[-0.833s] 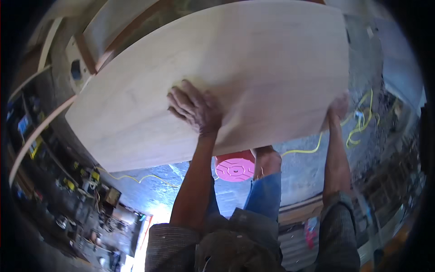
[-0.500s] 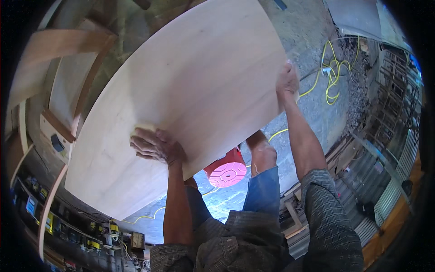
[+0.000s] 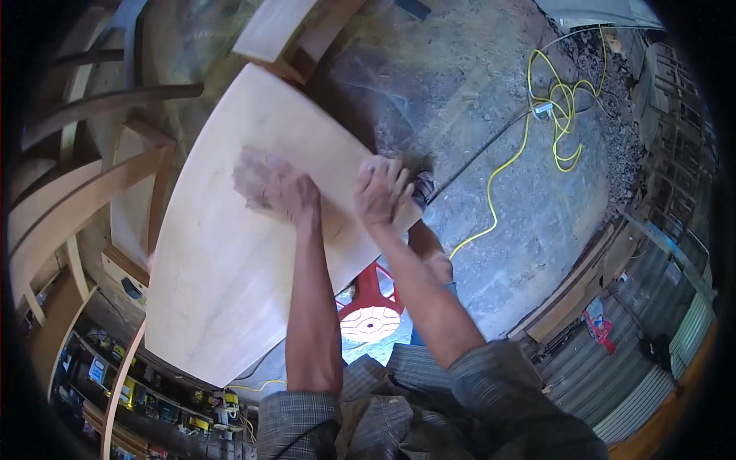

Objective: The person sands a large, light-colored wooden board using a sanding block. They work on both the top and bottom surfaces, flipping the board over to access different sides. The person also sands the edges of the board.

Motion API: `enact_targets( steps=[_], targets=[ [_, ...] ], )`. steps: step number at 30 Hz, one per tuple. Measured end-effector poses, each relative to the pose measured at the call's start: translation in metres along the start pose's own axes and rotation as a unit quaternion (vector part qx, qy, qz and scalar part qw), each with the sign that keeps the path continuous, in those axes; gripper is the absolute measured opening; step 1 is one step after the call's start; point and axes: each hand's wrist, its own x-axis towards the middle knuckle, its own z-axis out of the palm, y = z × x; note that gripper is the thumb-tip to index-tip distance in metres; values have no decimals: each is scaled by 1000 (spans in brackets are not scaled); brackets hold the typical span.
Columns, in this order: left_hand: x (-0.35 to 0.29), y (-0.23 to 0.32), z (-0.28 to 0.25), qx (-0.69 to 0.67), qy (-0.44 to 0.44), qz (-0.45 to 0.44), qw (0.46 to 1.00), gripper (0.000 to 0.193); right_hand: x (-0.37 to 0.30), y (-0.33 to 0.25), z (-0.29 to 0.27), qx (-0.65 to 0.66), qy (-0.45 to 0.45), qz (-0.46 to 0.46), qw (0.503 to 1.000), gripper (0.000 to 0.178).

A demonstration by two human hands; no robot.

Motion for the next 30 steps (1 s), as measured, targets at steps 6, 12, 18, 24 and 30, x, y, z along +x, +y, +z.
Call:
enact_targets(
  steps=[6, 12, 18, 24, 30],
  targets=[
    [-1, 55, -6, -74, 20, -79, 994, 67, 0, 28, -33, 163, -159, -44, 973, 31],
    [4, 52, -2, -57, 26, -93, 994, 68, 118, 157, -37, 134, -360, -241, 891, 20],
    [5, 69, -17, -88, 4, -99, 991, 68, 226, 351, -98, 292, -214, 117, 925, 32],
    [2, 68, -15, -80, 7, -103, 991, 68, 225, 398, -137, 189, -189, 128, 955, 37],
    [5, 71, -18, -84, -4, -117, 990, 69, 194, 336, -94, 270, -270, 138, 914, 36]
  ],
)
